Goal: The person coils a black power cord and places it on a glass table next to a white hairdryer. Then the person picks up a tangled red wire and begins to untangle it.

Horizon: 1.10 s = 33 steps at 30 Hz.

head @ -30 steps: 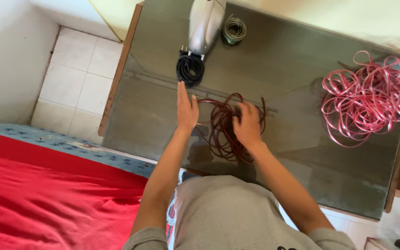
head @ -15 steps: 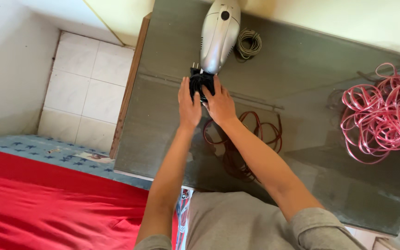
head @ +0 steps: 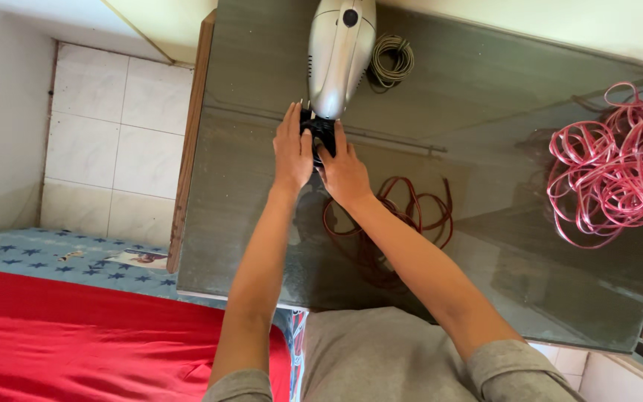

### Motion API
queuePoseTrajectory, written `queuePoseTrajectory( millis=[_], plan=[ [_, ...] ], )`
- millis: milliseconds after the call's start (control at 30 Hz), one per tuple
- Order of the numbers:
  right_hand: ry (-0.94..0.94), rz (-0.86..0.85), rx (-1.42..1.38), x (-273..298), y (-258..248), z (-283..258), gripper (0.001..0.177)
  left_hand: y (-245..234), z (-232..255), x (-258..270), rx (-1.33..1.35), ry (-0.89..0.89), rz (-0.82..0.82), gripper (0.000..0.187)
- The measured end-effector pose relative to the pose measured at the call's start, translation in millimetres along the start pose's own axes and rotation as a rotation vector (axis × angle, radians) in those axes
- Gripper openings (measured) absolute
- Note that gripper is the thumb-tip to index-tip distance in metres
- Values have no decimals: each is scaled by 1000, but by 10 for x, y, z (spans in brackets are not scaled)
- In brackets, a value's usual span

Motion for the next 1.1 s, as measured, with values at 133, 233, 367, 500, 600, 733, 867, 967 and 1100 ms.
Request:
queuePoseTrajectory(
  millis=[133,233,367,500,600,733,867,967,1100],
  plan=[
    [-29,-74,-87,20,-51,-30,88,12,97,35,-26,-14,57,58],
    [-48,-47,-121,40,-52,-38,93,22,124,50,-62,-44,121,56],
    [2,-47,-75,1,51,36,86,35,132,73,-50,-39,170,58],
    [17,-62,-122,5,82,84,85,24,115,82,2,-30,207,54],
    [-18,-94,-269,31,-2,123,89,26,140,93,30,-34,222,53],
    [174,-78,-398,54,-228,313,80,-14,211,99,62,7,233,47],
    [49,240,-539,-37,-786,220,87,-37,235,72,50,12,188,45],
    [2,273,-552,-267,-927,150,98,-29,263,68,49,27,168,45],
    [171,240,-428,-555,-850,227,80,-72,247,43,35,4,167,44]
  ],
)
Point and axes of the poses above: each hand's wrist, its own x-axis away from the middle knuckle, its own y-axis out of the palm, z = x × y, the point moved 9 cm from there along -x, towards the middle knuckle, and after that the axes turned 8 degrees about -z, right-handed, at the moved point
